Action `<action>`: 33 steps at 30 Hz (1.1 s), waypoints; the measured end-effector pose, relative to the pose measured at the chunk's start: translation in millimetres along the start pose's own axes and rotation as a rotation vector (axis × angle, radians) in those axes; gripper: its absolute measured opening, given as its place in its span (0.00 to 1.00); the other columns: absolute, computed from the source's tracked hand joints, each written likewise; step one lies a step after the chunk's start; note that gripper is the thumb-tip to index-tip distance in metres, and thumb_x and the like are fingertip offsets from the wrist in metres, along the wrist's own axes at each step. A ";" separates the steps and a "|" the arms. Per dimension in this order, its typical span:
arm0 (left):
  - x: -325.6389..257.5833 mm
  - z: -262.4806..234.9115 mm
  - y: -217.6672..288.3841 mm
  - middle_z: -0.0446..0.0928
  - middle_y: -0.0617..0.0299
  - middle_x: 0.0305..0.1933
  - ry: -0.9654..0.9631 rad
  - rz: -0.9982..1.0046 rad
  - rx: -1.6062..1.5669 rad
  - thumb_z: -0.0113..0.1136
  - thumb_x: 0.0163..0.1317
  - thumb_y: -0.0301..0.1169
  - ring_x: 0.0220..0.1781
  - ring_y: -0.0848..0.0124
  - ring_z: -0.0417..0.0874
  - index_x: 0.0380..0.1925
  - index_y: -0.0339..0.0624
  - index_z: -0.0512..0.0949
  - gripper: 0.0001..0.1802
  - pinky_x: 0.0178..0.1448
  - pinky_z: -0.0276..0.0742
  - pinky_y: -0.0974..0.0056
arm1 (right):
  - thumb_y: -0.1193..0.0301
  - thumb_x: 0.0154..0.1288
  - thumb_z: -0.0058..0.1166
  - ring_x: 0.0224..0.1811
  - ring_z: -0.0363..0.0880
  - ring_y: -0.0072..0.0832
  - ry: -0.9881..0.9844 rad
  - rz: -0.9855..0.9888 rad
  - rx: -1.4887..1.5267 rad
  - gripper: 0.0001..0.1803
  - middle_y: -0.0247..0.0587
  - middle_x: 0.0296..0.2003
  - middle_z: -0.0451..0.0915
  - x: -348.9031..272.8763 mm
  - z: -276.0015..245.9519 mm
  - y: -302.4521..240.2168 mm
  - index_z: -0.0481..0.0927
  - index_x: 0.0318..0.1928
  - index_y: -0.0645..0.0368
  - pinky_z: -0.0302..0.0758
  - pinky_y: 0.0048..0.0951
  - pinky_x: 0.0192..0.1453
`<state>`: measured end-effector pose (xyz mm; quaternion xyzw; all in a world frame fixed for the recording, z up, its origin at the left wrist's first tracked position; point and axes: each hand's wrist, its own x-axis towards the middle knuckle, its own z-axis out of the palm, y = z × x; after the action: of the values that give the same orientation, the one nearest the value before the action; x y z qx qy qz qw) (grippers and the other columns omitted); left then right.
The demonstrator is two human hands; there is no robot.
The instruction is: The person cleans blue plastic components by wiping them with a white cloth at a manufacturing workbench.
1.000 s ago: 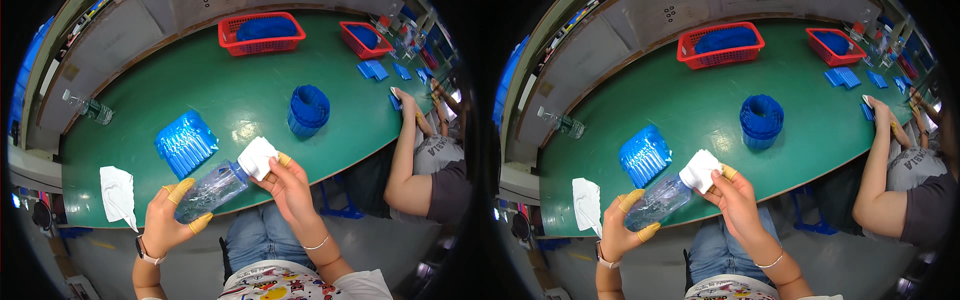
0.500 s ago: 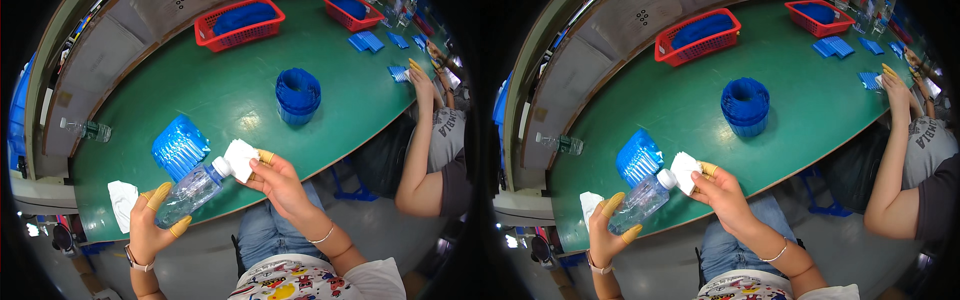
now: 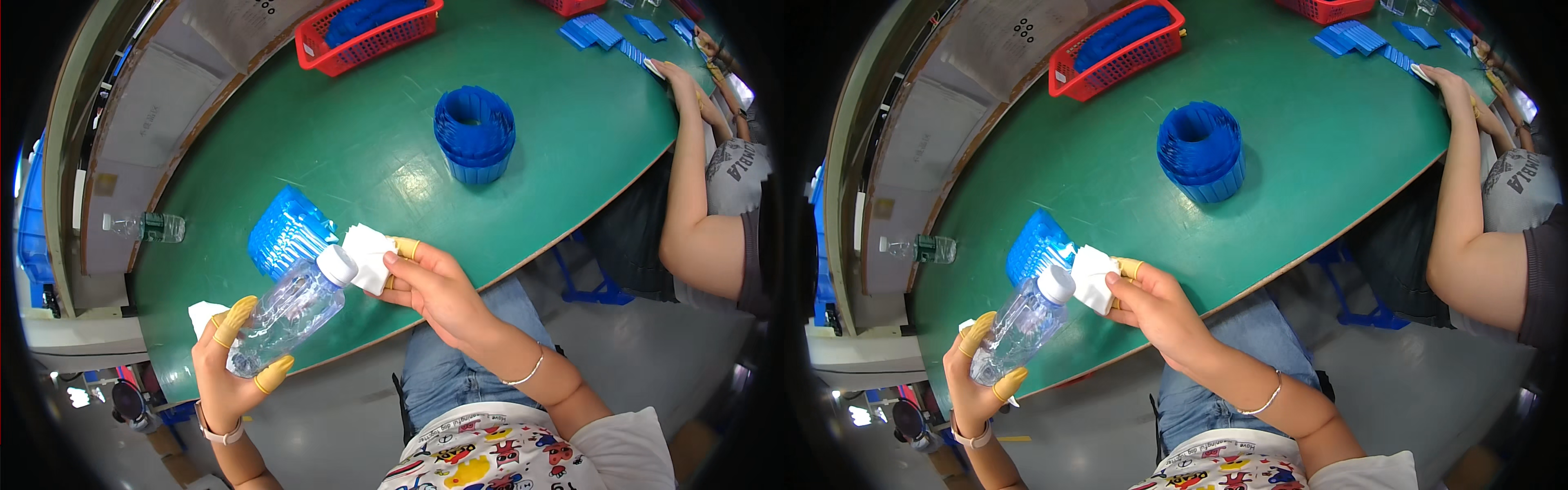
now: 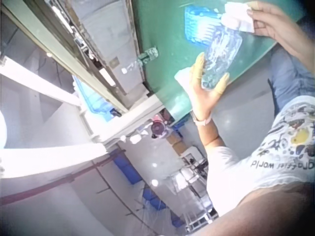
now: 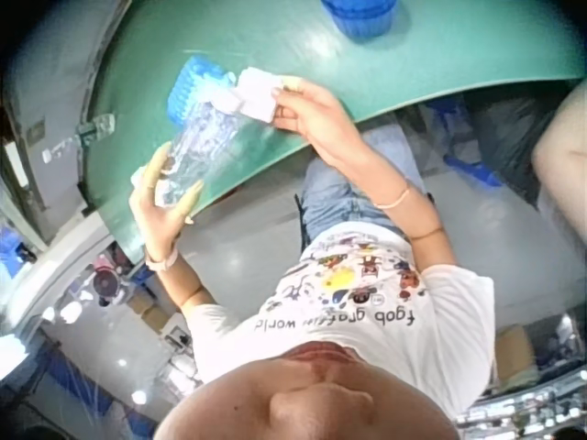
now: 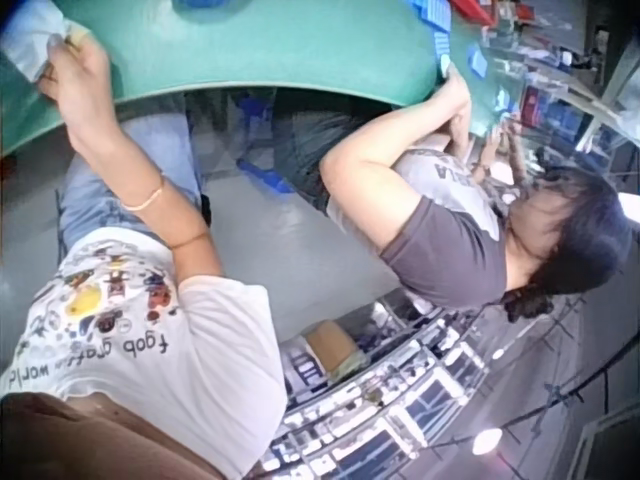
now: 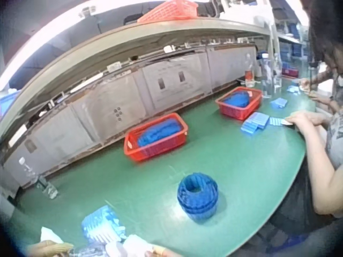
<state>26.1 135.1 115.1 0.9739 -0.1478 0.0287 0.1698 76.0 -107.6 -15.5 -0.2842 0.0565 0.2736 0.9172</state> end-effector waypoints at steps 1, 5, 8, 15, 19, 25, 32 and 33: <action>-0.1 -0.6 -2.5 0.80 0.51 0.39 0.013 -0.006 -0.015 0.77 0.38 0.39 0.40 0.61 0.83 0.51 0.32 0.79 0.38 0.45 0.78 0.62 | 0.69 0.76 0.45 0.57 0.79 0.30 0.014 0.005 0.003 0.21 0.46 0.56 0.77 0.9 0.6 0.2 0.68 0.63 0.71 0.78 0.35 0.62; 1.2 -4.0 -3.4 0.80 0.51 0.39 0.032 -0.018 -0.071 0.77 0.37 0.39 0.39 0.61 0.82 0.50 0.32 0.79 0.37 0.44 0.78 0.62 | 0.69 0.76 0.45 0.56 0.79 0.29 0.014 0.004 -0.019 0.21 0.45 0.55 0.78 2.1 2.9 1.3 0.68 0.63 0.69 0.78 0.34 0.62; 2.4 -5.8 -1.6 0.80 0.51 0.39 0.012 -0.018 -0.067 0.77 0.37 0.39 0.39 0.61 0.82 0.49 0.32 0.80 0.37 0.44 0.78 0.62 | 0.69 0.76 0.46 0.55 0.79 0.28 0.016 0.006 -0.024 0.21 0.44 0.54 0.78 2.0 3.2 1.9 0.69 0.62 0.69 0.78 0.33 0.61; 0.6 -3.2 -0.6 0.80 0.52 0.38 0.002 -0.007 0.054 0.77 0.37 0.40 0.38 0.61 0.81 0.50 0.32 0.80 0.37 0.43 0.77 0.61 | 0.70 0.76 0.46 0.56 0.79 0.29 -0.016 -0.024 0.022 0.19 0.44 0.54 0.78 2.5 -1.2 1.8 0.70 0.60 0.69 0.78 0.35 0.62; 2.9 -3.3 1.7 0.79 0.52 0.38 -0.006 -0.003 0.080 0.77 0.36 0.40 0.39 0.60 0.81 0.50 0.33 0.80 0.38 0.44 0.77 0.60 | 0.68 0.77 0.45 0.58 0.77 0.25 -0.038 -0.015 -0.011 0.20 0.41 0.55 0.78 3.5 -4.0 1.4 0.70 0.62 0.68 0.75 0.31 0.64; 5.5 -1.2 2.0 0.79 0.52 0.38 -0.003 0.005 0.086 0.77 0.36 0.39 0.39 0.60 0.81 0.50 0.33 0.80 0.38 0.45 0.77 0.60 | 0.70 0.76 0.45 0.56 0.79 0.30 0.006 -0.031 0.000 0.20 0.45 0.54 0.78 3.2 -2.4 -0.8 0.70 0.61 0.71 0.78 0.35 0.62; 7.7 -2.1 4.7 0.79 0.53 0.38 -0.025 -0.016 0.125 0.77 0.36 0.39 0.39 0.59 0.81 0.50 0.33 0.80 0.37 0.45 0.77 0.60 | 0.69 0.76 0.45 0.56 0.79 0.29 0.018 -0.033 0.006 0.20 0.45 0.54 0.78 2.8 -2.6 -1.9 0.69 0.61 0.71 0.78 0.35 0.62; 7.4 -2.8 4.8 0.79 0.53 0.38 -0.020 -0.015 0.126 0.77 0.36 0.39 0.40 0.60 0.81 0.50 0.33 0.80 0.37 0.45 0.77 0.60 | 0.70 0.76 0.45 0.56 0.79 0.29 0.014 -0.035 0.010 0.20 0.45 0.53 0.78 2.6 -2.4 -2.0 0.69 0.61 0.71 0.78 0.35 0.62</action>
<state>31.7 129.7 120.0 0.9839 -0.1404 0.0268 0.1070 79.3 -109.1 -17.1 -0.2824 0.0592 0.2555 0.9228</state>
